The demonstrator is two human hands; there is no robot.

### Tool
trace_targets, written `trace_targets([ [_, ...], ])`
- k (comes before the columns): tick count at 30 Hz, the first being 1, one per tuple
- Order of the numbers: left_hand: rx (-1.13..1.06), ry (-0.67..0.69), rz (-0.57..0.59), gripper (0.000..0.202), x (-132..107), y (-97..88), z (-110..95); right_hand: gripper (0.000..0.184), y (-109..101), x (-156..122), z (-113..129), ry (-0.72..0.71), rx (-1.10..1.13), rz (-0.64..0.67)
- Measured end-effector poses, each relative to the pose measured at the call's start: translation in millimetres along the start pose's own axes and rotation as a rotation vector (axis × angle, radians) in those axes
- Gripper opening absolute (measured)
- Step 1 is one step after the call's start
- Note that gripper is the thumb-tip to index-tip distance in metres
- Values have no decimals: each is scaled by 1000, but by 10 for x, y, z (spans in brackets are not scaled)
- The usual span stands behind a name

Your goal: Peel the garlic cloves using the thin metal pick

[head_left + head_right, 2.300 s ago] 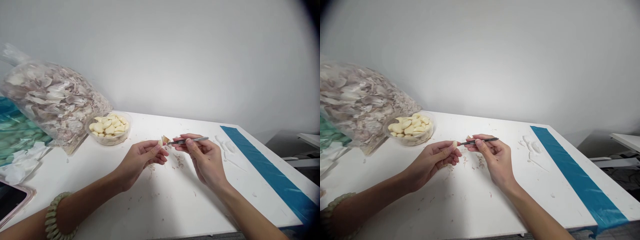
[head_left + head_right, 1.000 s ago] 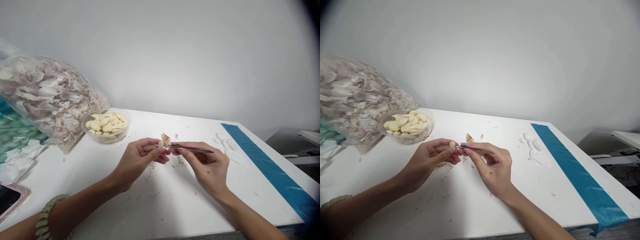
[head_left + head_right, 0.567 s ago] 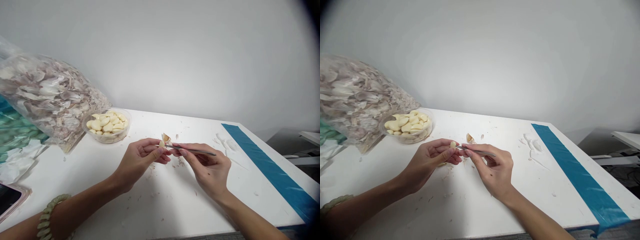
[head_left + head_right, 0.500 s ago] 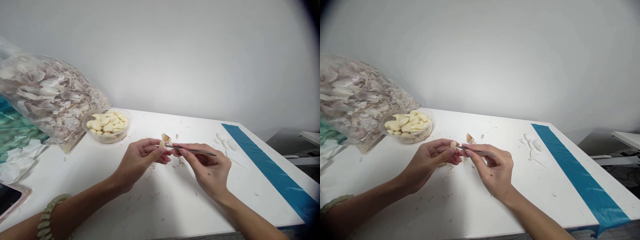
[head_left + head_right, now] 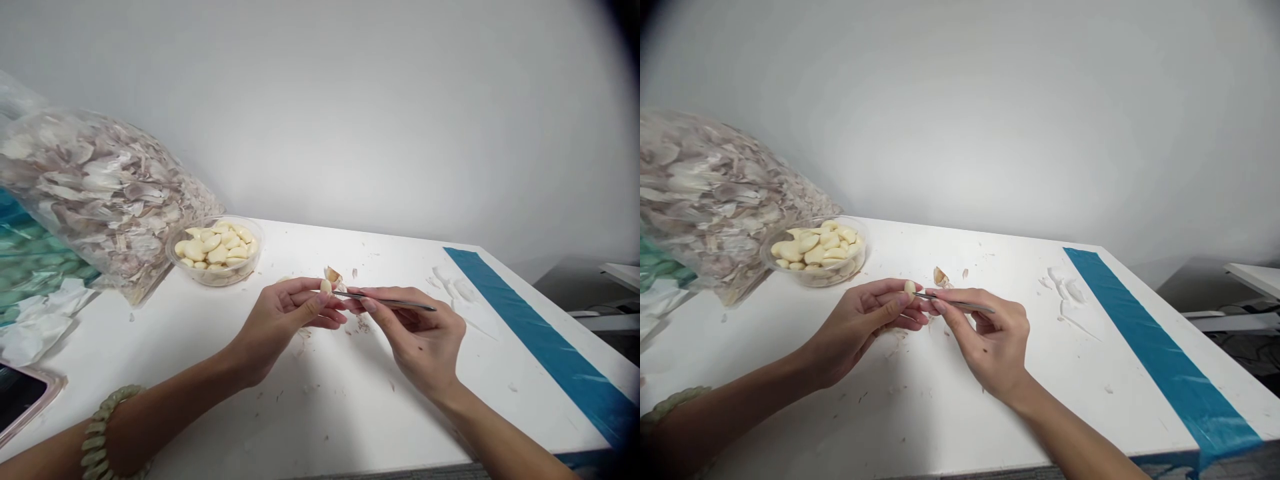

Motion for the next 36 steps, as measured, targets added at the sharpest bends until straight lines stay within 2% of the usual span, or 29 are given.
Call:
trace_targets([
  [12,-23,-13,11,24,0,14,-19,22,-13,-16,-15,0,-1,-10],
  [16,-38,-37,-16,26,15,-26,6,23,10,-11,-5,-10,14,13],
  [22,-64,-35,6,23,12,-7,-5,26,25,-8,7,-18,21,30],
  [31,-104,-42,-38,24,30,-75,-3,22,105,-27,-22,-7,96,101],
  [36,-111,-51,-48,23,25,-85,15,27,61,-9,-8,-51,2,57],
])
Point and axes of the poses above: each hand's wrist, its own x-axis towards the middle knuckle, its own y-axis out of the palm, z = x × y, the point moved 10 cm from there along x, towards the middle knuckle, and after that the axes turned 4 degrees about z, right-handed, at the moved point
